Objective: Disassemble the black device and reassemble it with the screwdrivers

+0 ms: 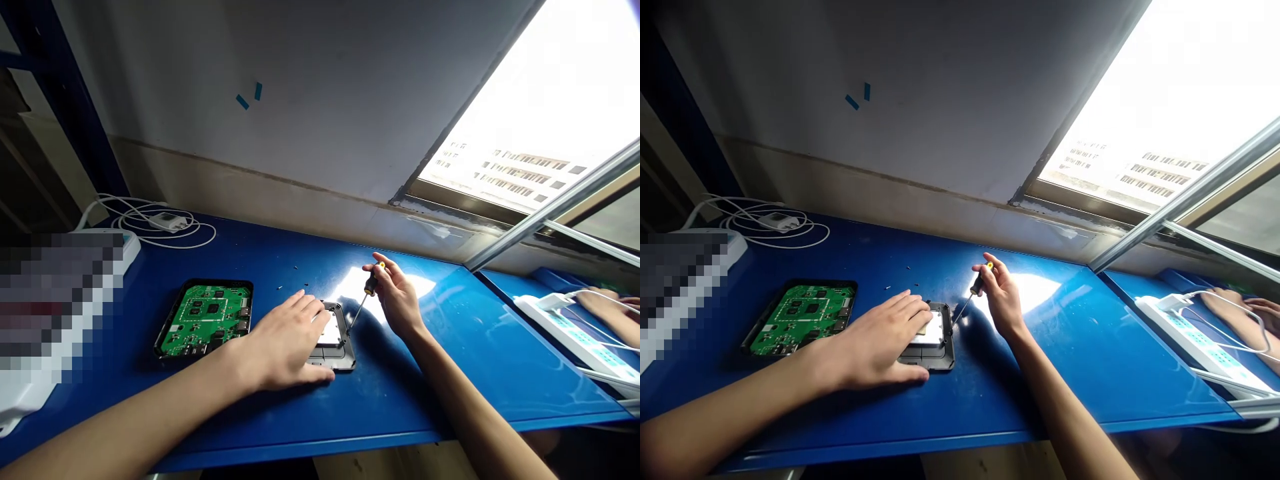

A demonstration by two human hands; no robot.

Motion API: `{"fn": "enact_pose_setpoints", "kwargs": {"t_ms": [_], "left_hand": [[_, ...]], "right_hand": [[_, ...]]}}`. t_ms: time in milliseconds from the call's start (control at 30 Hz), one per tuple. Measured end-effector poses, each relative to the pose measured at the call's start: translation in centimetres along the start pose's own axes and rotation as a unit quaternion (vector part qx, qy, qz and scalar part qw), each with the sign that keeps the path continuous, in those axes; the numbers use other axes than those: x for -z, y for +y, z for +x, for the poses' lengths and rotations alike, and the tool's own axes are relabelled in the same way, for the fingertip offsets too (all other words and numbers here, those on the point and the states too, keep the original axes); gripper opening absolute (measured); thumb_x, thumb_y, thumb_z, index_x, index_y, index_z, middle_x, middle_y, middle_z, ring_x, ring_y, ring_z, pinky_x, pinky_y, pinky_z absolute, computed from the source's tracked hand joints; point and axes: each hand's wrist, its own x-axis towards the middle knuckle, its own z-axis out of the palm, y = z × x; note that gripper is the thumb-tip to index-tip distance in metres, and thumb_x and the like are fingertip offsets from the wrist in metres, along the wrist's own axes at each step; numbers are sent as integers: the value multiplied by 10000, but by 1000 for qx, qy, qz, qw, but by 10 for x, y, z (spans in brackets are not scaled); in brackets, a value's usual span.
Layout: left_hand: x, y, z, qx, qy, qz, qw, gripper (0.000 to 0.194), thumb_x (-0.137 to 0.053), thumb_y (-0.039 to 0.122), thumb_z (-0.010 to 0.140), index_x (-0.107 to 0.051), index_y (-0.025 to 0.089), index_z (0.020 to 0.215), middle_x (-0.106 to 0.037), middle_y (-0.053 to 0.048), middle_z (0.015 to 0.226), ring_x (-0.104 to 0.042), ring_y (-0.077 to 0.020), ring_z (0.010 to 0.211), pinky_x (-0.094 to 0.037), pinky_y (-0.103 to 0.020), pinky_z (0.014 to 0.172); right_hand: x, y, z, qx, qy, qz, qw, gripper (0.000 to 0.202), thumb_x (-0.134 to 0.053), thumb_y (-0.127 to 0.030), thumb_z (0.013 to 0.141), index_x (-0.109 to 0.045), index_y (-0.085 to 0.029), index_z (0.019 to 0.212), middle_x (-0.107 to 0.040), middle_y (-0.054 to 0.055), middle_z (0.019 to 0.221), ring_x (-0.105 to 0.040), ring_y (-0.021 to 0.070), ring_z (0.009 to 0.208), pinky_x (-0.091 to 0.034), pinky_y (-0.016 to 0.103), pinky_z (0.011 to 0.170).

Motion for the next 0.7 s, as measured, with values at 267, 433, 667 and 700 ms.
{"fn": "enact_pose_setpoints", "kwargs": {"t_ms": [267, 433, 667, 700], "left_hand": [[1, -1, 0, -37, 32, 0, 999, 778, -841, 632, 837, -640, 81, 1347, -659, -208, 1418, -570, -389, 1398, -310, -595, 1300], [3, 2, -1, -61, 62, -2, 996, 593, -863, 561, 849, -694, 139, 1230, -700, -158, 1315, -620, -351, 1314, -351, -600, 1275], [2, 1, -1, -82, 82, -2, 993, 467, -865, 515, 859, -736, 146, 1114, -723, -136, 1208, -661, -337, 1199, -407, -594, 1231], [2, 1, -1, -84, 82, 0, 993, 465, -865, 510, 860, -739, 144, 1117, -723, -136, 1205, -661, -337, 1194, -407, -597, 1229]], "right_hand": [[-3, 0, -5, 2, -24, -15, 1000, 626, -770, -603, 860, -619, -227, 1337, -748, 29, 990, -575, 112, 625, -500, 288, 576], [-5, 1, -6, 3, -30, -25, 999, 627, -760, -620, 867, -616, -231, 1338, -745, 36, 1008, -575, 118, 632, -506, 299, 576], [-6, 2, -7, 12, -37, -48, 998, 645, -730, -634, 886, -588, -222, 1362, -730, 39, 1008, -583, 120, 630, -515, 307, 579], [-6, 2, -7, 13, -37, -50, 998, 642, -729, -632, 888, -588, -222, 1361, -731, 39, 1007, -587, 121, 632, -516, 308, 582]]}}
